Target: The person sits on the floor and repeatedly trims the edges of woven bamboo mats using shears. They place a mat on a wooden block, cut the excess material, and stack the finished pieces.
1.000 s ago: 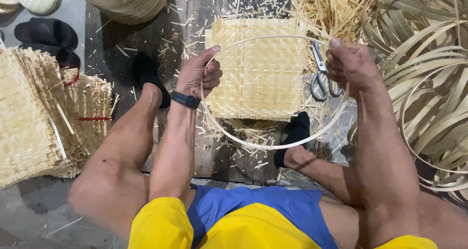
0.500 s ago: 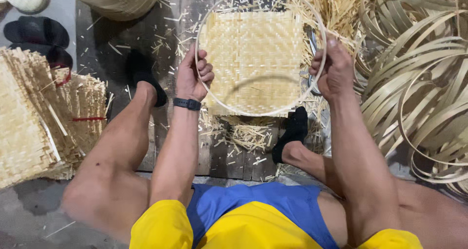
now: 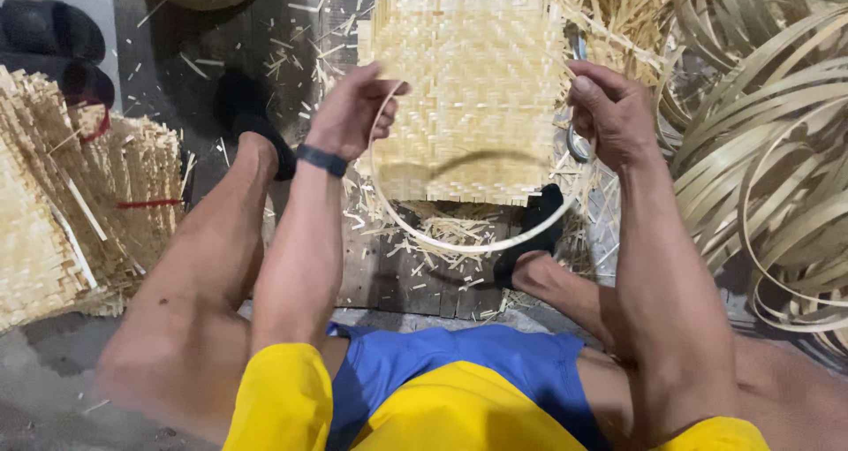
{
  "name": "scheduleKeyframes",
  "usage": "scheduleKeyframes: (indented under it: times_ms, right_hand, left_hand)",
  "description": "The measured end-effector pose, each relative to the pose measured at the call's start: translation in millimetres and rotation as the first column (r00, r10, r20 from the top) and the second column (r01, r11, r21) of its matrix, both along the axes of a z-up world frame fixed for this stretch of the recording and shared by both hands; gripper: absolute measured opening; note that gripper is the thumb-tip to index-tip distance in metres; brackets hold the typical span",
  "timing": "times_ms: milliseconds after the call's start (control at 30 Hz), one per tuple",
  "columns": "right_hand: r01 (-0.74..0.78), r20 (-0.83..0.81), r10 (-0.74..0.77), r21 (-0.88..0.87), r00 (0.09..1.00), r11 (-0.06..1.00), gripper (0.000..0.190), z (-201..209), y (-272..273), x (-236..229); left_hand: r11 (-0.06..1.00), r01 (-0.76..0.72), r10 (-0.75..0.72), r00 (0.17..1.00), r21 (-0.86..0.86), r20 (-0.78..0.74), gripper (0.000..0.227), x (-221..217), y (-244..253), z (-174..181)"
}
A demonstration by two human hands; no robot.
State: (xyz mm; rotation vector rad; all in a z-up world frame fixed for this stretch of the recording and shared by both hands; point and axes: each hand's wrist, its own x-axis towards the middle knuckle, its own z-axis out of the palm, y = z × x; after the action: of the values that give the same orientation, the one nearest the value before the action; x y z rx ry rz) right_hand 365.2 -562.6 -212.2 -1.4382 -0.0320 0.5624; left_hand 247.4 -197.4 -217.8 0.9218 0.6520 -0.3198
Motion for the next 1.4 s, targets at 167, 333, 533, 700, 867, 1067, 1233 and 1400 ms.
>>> scheduleKeyframes:
  times_ms: [167,333,533,700,867,1067,1233,1400]
  right_hand:
    - [-0.013,0.042,0.019,-0.149,0.999,0.989,0.030,11,2,3]
    - [-0.062,0.031,0.067,-0.141,0.997,0.988,0.031,8,1,0]
    - [-0.084,0.028,0.086,-0.067,0.996,0.994,0.030,10,2,-3]
    - [-0.176,0.014,0.186,-0.267,0.982,0.948,0.029,18,5,-4]
    - [-0.199,0.014,0.205,-0.182,0.979,0.963,0.026,18,4,-4]
    - [0.003,0.025,-0.005,0.100,1.000,0.995,0.039,6,4,-7]
    - [0.262,-0.143,-0.229,0.292,0.963,0.920,0.055,-5,10,-5]
    - [0.182,-0.214,-0.136,0.210,0.967,0.961,0.053,-21,4,2]
  left_hand:
    - [0.999,-0.030,0.030,0.999,0.028,-0.025,0.037,13,-16,-4]
    - [0.991,-0.096,0.096,0.995,-0.091,-0.004,0.037,13,-16,-12]
    - [0.988,0.139,-0.140,0.990,0.072,0.000,0.036,13,-19,1]
    - [0.986,0.138,-0.135,0.990,0.098,-0.039,0.038,14,-39,-5]
    - [0.991,0.097,-0.101,0.994,0.095,0.043,0.042,17,-39,-5]
    - [1.000,-0.003,0.001,0.997,0.020,0.080,0.047,-2,-11,-4]
    - [0.903,-0.324,0.384,0.903,-0.284,0.192,0.044,-17,-18,-49]
    - [0.820,-0.393,0.485,0.864,-0.416,0.139,0.040,-18,-20,-94]
